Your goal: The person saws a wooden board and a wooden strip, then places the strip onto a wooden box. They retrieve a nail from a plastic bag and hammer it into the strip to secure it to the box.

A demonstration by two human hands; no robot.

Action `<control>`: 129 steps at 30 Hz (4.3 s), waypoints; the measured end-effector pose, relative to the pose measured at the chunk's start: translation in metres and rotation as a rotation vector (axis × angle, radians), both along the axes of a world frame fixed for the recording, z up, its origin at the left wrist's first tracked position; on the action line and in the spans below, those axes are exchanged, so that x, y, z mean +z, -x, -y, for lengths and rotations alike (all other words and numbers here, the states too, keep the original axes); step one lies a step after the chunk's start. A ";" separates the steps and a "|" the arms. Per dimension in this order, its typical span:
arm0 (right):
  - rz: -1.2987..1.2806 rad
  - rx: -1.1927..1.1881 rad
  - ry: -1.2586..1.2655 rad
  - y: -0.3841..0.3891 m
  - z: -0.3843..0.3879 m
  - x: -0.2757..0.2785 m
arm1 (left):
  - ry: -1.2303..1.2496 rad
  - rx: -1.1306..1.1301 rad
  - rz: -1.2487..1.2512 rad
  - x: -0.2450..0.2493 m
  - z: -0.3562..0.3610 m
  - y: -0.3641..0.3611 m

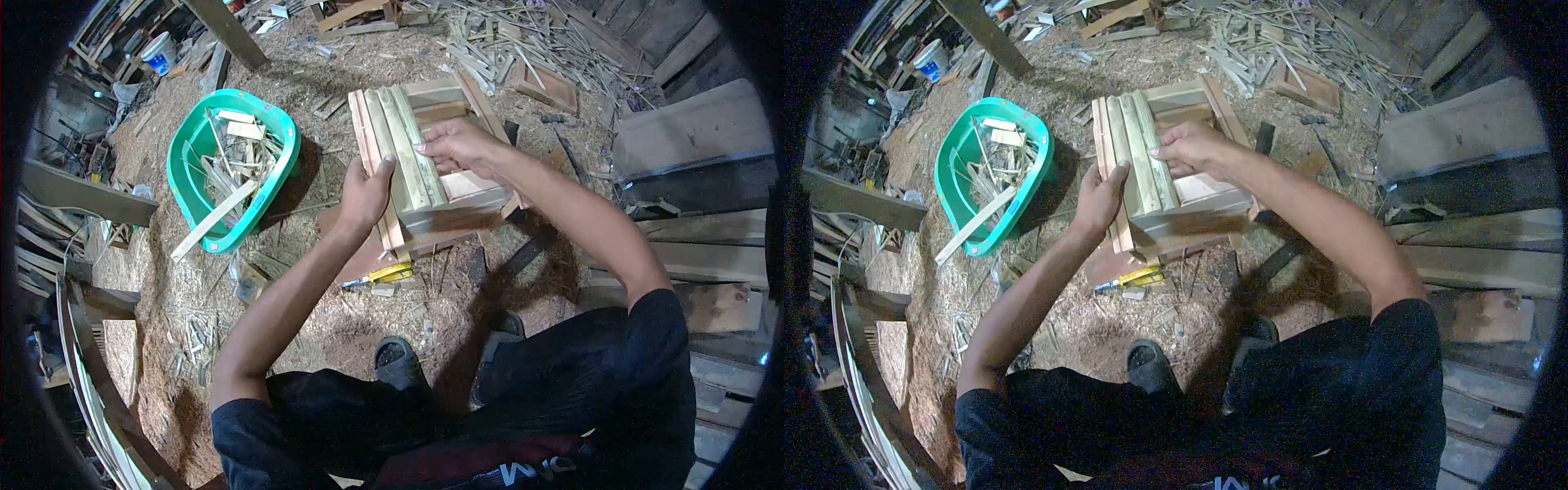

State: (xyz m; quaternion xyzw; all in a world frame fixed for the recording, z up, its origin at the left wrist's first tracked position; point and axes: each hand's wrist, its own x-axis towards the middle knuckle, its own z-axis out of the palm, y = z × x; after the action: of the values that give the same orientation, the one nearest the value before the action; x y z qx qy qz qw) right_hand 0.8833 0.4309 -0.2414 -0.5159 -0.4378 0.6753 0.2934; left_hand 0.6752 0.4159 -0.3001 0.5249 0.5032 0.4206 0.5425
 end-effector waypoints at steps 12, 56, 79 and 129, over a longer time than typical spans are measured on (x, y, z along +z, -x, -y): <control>-0.036 0.025 -0.052 -0.005 -0.006 -0.019 | -0.017 0.017 0.067 0.018 0.009 -0.006; 0.042 0.045 -0.195 -0.004 0.023 -0.002 | -0.817 -0.623 -0.864 0.073 0.054 0.004; 0.082 0.097 -0.387 -0.030 0.148 -0.003 | -1.207 -0.744 -1.051 0.046 0.166 0.004; 0.091 -0.100 -0.343 0.002 0.008 -0.026 | -0.764 -0.437 -0.705 0.067 0.047 -0.011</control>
State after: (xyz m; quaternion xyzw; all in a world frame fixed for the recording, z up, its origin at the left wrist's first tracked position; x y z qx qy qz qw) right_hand 0.8815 0.4229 -0.2678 -0.5093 -0.5333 0.5513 0.3902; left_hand 0.6860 0.3688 -0.2327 0.8849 0.3454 0.2498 0.1875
